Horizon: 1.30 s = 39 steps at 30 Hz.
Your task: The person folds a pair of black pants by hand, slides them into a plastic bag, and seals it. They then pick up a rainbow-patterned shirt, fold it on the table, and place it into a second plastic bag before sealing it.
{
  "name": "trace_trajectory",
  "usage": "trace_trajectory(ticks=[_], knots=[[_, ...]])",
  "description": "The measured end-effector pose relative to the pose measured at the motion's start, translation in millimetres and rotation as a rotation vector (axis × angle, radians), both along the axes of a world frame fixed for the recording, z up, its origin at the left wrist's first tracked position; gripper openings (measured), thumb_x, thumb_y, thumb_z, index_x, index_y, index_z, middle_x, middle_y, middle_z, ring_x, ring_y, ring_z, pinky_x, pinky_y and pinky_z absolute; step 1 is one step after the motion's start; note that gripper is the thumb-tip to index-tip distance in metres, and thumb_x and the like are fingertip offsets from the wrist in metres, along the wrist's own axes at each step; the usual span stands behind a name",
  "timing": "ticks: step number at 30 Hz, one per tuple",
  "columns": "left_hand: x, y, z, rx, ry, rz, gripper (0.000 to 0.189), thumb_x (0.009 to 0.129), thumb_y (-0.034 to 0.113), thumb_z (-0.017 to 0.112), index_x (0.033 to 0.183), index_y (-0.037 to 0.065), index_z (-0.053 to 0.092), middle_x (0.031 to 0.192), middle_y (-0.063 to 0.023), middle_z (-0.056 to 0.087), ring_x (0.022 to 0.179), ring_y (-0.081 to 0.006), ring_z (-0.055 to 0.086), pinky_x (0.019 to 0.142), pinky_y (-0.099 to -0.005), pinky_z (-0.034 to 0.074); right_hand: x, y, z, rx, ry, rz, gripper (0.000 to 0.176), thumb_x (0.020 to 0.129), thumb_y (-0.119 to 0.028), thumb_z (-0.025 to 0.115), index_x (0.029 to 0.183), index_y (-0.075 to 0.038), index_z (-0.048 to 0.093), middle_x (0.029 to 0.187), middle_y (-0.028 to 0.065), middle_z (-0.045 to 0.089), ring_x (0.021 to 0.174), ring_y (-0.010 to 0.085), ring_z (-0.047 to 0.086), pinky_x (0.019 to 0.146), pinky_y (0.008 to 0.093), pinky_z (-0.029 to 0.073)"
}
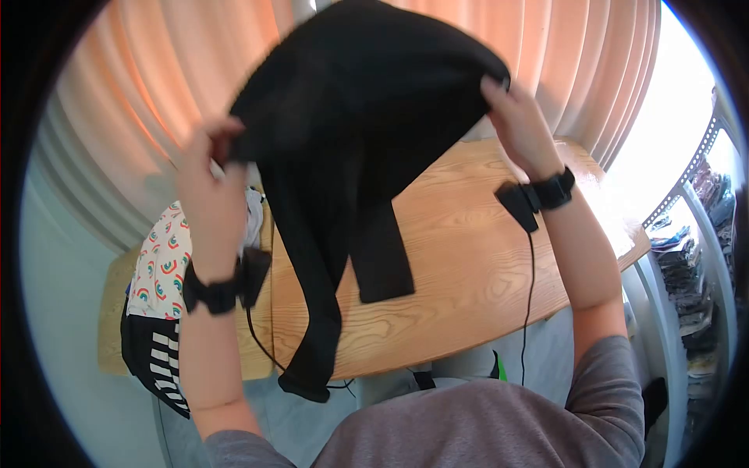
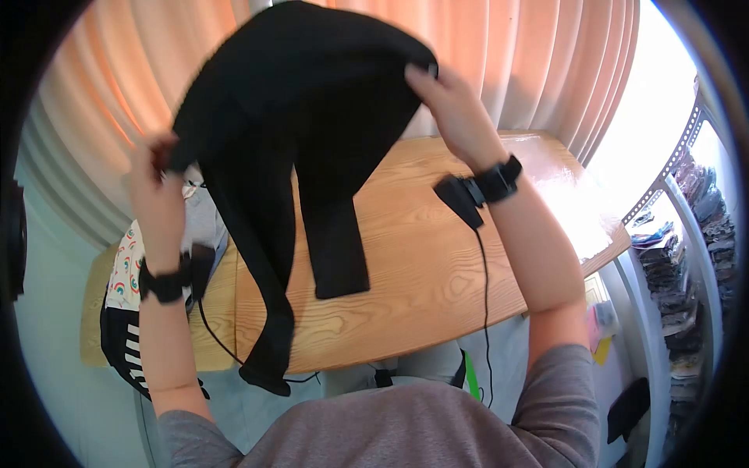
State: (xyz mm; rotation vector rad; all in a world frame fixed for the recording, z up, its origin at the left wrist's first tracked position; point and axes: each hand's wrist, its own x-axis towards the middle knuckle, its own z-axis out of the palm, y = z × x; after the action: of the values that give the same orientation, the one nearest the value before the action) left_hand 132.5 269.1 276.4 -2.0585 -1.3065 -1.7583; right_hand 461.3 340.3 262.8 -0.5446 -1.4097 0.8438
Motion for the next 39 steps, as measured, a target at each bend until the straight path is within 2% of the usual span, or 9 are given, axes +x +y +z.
trace_trajectory(ticks=[3,6,10,12,21,29,31,34,39], knots=[[-9.0,-31.7,-66.5,-0.54,0.267,-0.105,0.031,0.067,-0.005,0.058,0.097,0.003,0.059,0.075,-0.0074,0.052,0.078,-0.0181,0.055,0.072,-0.0291,0.044,37.8,-16.0,-68.1,-0.179,-0.652,-0.073,0.025,0.089,-0.021,0.06,0.099,0.003,0.063,0.08,0.0002,0.063,0.078,0.0069,0.053,0.072,0.0251,0.045],[-19.8,-41.9,-141.5,-0.716,0.419,-0.374,0.026,0.07,-0.002,0.061,0.095,0.002,0.06,0.079,-0.01,0.056,0.082,-0.0216,0.057,0.073,-0.0303,0.045,59.6,-24.4,-130.4,-0.411,-1.319,0.119,0.032,0.085,-0.022,0.064,0.109,-0.001,0.063,0.096,0.0108,0.067,0.086,0.0195,0.061,0.079,0.0318,0.047],[-33.6,-34.0,-179.4,-0.916,0.222,-0.281,0.017,0.079,0.006,0.063,0.094,-0.001,0.061,0.086,-0.0095,0.061,0.084,-0.0191,0.058,0.073,-0.0294,0.046,64.5,-23.8,-178.0,-0.501,-1.231,0.242,0.028,0.083,-0.018,0.064,0.105,-0.001,0.063,0.099,0.0133,0.066,0.092,0.025,0.062,0.085,0.0323,0.047],[-39.3,-22.1,-189.4,-0.953,0.15,-0.258,0.017,0.085,0.01,0.061,0.098,0.0,0.061,0.091,-0.0075,0.063,0.084,-0.0154,0.059,0.073,-0.0285,0.047,51.8,-12.4,-183.3,-0.555,-0.933,0.159,0.028,0.082,-0.017,0.064,0.105,0.0,0.062,0.099,0.014,0.066,0.092,0.0252,0.062,0.086,0.0327,0.047],[-2.5,-11.6,-212.0,-1.24,0.26,-0.328,0.042,0.071,0.025,0.076,0.1,-0.001,0.06,0.088,-0.0144,0.064,0.083,-0.0254,0.061,0.076,-0.0343,0.048,-34.0,23.9,-215.8,-0.451,-1.043,-0.144,0.046,0.077,-0.028,0.072,0.111,-0.001,0.056,0.098,0.0118,0.062,0.094,0.0229,0.059,0.082,0.0319,0.047],[-26.2,-20.3,-211.6,-1.286,0.236,-0.142,0.031,0.072,0.017,0.074,0.093,-0.004,0.063,0.093,-0.0169,0.066,0.085,-0.0277,0.062,0.075,-0.0355,0.048,-38.6,19.8,-200.5,-0.539,-1.013,0.102,0.038,0.079,-0.023,0.07,0.104,0.002,0.057,0.091,0.0123,0.061,0.087,0.0209,0.059,0.079,0.0289,0.047],[-29.6,-20.8,-201.2,-0.93,0.012,-0.032,0.029,0.073,0.011,0.073,0.093,-0.007,0.061,0.087,-0.0095,0.063,0.082,-0.0155,0.059,0.076,-0.0268,0.046,-33.1,16.1,-192.2,-0.606,-0.481,0.164,0.027,0.086,-0.016,0.063,0.105,0.002,0.057,0.093,0.0069,0.061,0.088,0.0146,0.058,0.081,0.026,0.046],[-27.7,-14.8,-142.7,-0.836,-0.108,-0.033,0.027,0.076,0.011,0.071,0.096,-0.005,0.061,0.09,-0.0084,0.063,0.086,-0.0142,0.058,0.079,-0.0262,0.045,-26.1,-3.8,-142.4,-0.536,-0.09,0.31,0.022,0.09,-0.012,0.057,0.108,0.001,0.057,0.098,0.0034,0.062,0.09,0.0113,0.057,0.082,0.0248,0.046],[-6.5,-6.1,-99.2,-0.568,-0.754,-0.426,0.027,0.083,0.009,0.067,0.106,0.0,0.057,0.096,-0.0066,0.063,0.088,-0.0148,0.06,0.083,-0.0286,0.047,-13.6,-31.1,-78.9,-0.355,0.074,0.229,0.023,0.092,-0.009,0.053,0.113,0.001,0.053,0.102,0.0051,0.062,0.093,0.0113,0.058,0.084,0.0243,0.047]])
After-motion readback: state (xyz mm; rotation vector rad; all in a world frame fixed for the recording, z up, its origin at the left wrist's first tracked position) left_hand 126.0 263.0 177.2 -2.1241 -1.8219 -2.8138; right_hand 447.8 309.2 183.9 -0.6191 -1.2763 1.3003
